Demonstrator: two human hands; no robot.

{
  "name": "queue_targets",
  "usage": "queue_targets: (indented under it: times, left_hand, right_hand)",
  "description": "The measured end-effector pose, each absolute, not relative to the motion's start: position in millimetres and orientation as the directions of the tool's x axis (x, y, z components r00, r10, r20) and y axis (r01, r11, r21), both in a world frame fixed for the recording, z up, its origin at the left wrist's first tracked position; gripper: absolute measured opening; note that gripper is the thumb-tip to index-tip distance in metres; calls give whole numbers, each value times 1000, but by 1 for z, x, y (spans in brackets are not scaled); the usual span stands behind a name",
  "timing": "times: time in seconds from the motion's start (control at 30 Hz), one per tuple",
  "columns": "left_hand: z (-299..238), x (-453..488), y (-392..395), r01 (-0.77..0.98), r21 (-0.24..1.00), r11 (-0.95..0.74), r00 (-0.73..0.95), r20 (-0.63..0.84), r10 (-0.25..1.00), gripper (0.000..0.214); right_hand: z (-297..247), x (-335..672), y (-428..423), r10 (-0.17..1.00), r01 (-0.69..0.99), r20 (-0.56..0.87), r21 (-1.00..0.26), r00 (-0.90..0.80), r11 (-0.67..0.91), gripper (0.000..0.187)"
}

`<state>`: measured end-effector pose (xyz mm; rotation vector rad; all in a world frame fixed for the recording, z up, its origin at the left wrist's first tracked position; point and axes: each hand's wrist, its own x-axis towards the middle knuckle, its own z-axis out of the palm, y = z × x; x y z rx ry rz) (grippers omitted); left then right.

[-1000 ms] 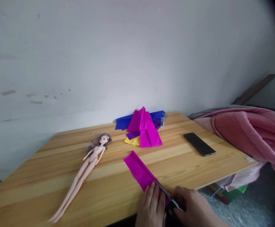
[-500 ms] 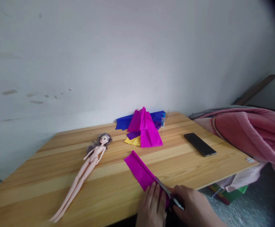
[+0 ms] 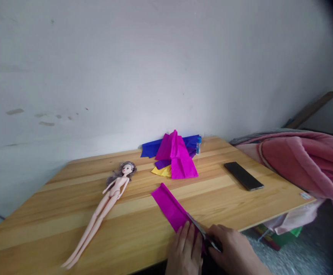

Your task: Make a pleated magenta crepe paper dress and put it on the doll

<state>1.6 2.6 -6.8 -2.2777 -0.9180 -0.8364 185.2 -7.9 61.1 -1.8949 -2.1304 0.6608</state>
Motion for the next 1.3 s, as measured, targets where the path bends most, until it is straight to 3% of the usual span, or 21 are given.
queue_targets:
  times: [0.2, 0.53, 1.3]
  left_hand:
    - [-17, 5, 3, 756, -199, -624, 530, 745, 405, 39]
    - [2, 0, 3, 728, -275, -628, 597, 705, 383, 37]
    - [-8, 2, 3, 746, -262, -612, 582, 702, 410, 38]
  right_hand:
    - [63, 185, -7, 979, 869, -131, -489, -159, 75, 31]
    - [78, 179, -4, 977, 907, -157, -416, -146, 69, 28]
    - [74, 178, 0, 977, 908, -147, -412, -157, 84, 25]
